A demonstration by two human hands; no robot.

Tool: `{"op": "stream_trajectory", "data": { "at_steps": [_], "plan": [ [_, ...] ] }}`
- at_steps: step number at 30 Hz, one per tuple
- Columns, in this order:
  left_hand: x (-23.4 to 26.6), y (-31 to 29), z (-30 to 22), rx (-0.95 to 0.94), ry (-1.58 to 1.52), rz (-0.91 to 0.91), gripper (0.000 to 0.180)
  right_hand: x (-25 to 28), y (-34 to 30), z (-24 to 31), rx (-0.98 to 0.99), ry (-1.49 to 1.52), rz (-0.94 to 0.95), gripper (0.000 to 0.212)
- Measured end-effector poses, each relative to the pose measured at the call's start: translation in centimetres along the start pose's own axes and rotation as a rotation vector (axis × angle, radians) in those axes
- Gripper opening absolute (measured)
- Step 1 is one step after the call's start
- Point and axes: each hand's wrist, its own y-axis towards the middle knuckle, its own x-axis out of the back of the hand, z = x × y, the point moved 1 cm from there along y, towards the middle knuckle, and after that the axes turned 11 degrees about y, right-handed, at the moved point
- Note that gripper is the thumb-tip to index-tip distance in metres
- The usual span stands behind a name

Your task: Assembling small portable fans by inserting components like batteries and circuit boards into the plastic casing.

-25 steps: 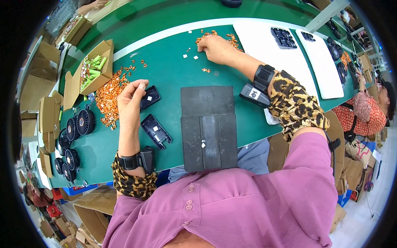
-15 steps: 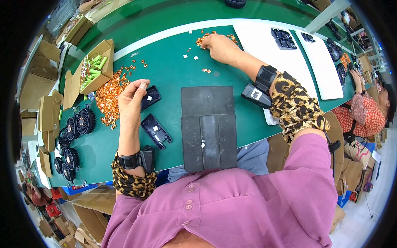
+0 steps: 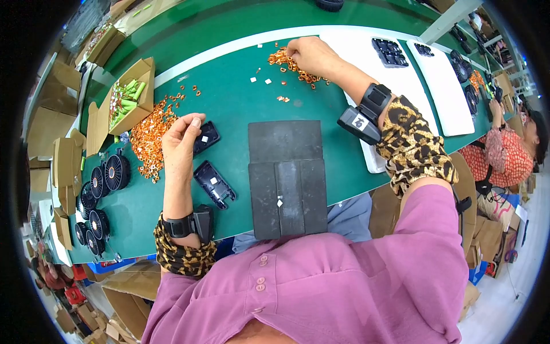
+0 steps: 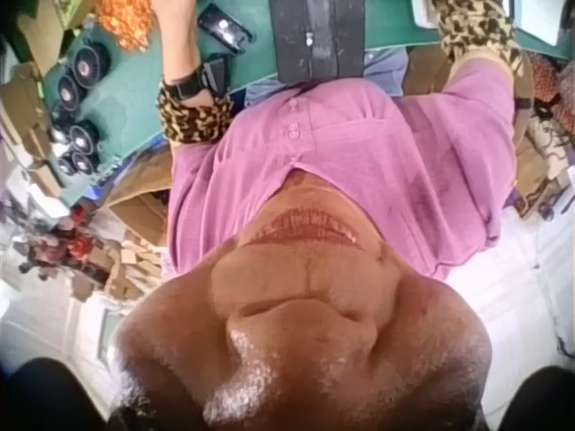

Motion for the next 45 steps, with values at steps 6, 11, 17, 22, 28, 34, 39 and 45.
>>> {"op": "stream_trajectory", "data": {
  "at_steps": [6,11,17,22,28,34,39,45],
  "plan": [
    [-0.4,-0.1,-0.1,-0.001,-0.01,-0.005,0.017,-1.5,1.5,-0.2,0.008,-0.265,0.094,0.022],
    [-0.4,-0.1,0.3,-0.005,-0.018,0.016,0.016,0.4,2.1,-0.3,0.161,0.138,0.043,0.025],
    [-0.5,0.2,0.3,0.0,0.04,0.033,0.019,6.4,-2.8,-1.9,-0.091,0.034,0.094,0.016],
    [-0.4,0.0,0.1,0.022,0.014,0.035,0.016,3.8,-5.9,-1.7,-0.014,-0.178,0.049,0.022],
    [-0.3,-0.1,0.3,0.009,0.03,0.035,0.016,1.4,-4.7,-1.4,0.112,-0.342,0.031,0.014],
    [-0.6,0.0,0.2,0.0,0.019,0.049,0.017,-0.2,-1.1,-0.9,0.129,-0.03,0.094,0.021],
    [-0.3,-0.2,0.2,0.006,0.007,0.036,0.017,1.8,0.3,-1.1,-0.093,0.376,0.129,0.025],
    [-0.6,-0.1,0.1,0.008,0.017,0.051,0.016,5.2,-3.7,-4.5,0.062,0.009,-0.003,0.015]
  ]
}}
